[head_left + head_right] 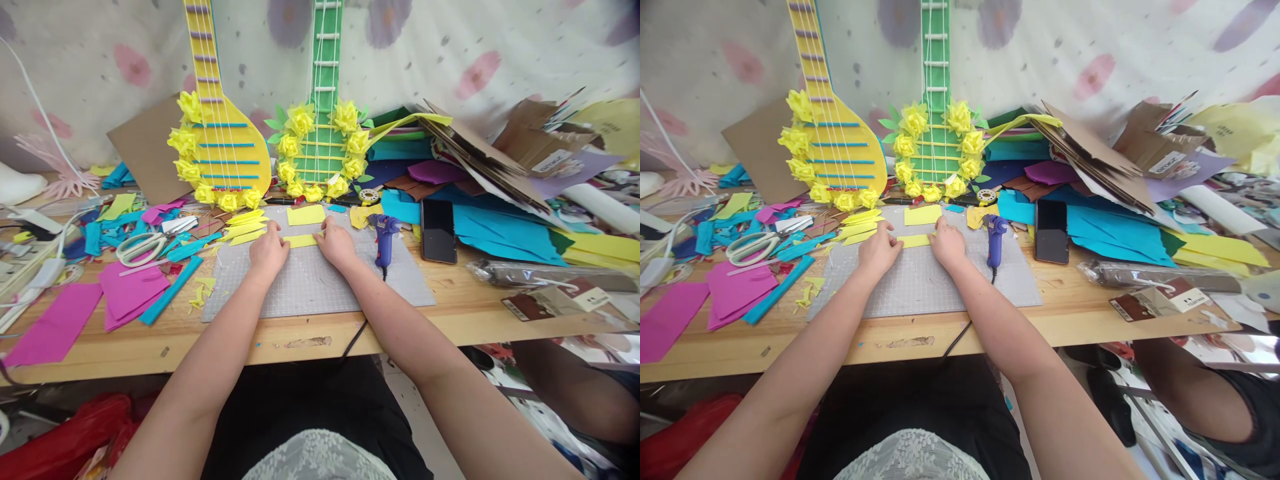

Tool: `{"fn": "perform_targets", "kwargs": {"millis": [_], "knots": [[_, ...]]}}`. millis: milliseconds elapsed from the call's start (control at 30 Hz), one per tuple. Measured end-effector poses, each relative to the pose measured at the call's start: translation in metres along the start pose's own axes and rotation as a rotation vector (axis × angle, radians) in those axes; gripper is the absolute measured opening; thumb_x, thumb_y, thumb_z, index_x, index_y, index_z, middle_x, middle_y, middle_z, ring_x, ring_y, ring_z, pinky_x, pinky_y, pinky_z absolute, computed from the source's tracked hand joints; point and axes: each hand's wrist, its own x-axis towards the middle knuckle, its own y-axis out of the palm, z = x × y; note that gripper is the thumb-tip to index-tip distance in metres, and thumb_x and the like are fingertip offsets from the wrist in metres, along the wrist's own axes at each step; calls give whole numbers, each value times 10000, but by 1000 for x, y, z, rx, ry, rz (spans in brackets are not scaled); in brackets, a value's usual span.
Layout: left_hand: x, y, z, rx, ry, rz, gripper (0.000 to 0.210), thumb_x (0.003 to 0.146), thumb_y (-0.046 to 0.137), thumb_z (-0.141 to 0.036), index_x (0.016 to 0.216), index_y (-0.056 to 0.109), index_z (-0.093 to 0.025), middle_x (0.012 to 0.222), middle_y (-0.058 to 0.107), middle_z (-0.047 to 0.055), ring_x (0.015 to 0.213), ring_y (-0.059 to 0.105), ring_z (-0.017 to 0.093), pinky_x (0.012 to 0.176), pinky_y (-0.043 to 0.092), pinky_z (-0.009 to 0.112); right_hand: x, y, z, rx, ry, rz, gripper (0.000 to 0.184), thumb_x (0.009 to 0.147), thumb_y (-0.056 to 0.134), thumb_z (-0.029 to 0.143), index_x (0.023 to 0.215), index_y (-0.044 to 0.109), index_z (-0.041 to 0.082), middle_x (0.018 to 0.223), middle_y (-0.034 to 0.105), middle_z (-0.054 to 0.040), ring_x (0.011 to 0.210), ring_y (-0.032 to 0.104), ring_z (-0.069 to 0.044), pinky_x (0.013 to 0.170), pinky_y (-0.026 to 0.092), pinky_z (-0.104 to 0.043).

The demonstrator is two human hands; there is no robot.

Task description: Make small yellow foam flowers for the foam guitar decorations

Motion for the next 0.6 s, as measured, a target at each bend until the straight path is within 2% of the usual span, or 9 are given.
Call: {"fn": "perform_targets", "kwargs": {"millis": [167, 300, 367, 467, 600], "knots": [[-1, 4, -1, 63, 152, -45, 123, 769, 480, -207, 824, 587, -235, 907, 532, 85, 981, 466, 257, 748, 408, 349, 0, 3, 1, -94, -2, 7, 261, 824, 469, 313, 1035, 454, 160, 919, 615, -138, 888, 559, -241, 743, 387, -337], [-1, 8, -1, 94, 181, -101, 128, 742, 504, -211, 782, 624, -228, 906, 479, 86, 982, 416, 255, 820, 385, 357, -1, 7, -1, -217, -81, -21, 182, 849, 413, 297, 963, 511, 196, 957, 619, -97, 933, 535, -223, 752, 385, -314], [0, 10, -2, 95, 179, -126, 109, 716, 547, -258, 777, 629, -221, 897, 472, 83, 975, 407, 255, 852, 369, 361, -1, 8, -1, -240, -105, -39, 198, 861, 382, 302, 948, 532, 205, 973, 619, -86, 939, 531, -219, 743, 386, -305], [1, 12, -3, 87, 174, -154, 195, 681, 597, -388, 761, 626, -214, 907, 465, 80, 977, 402, 259, 880, 348, 370, -4, 7, 1, -248, -89, -51, 283, 877, 342, 366, 963, 540, 184, 987, 612, -108, 947, 527, -222, 753, 387, -312], [0, 13, -5, 94, 169, -165, 321, 665, 586, -503, 775, 614, -202, 939, 469, 91, 997, 399, 272, 880, 331, 387, -8, 4, 7, -254, -95, -57, 401, 819, 416, 487, 977, 530, 136, 994, 597, -141, 962, 516, -252, 781, 392, -340]]}}
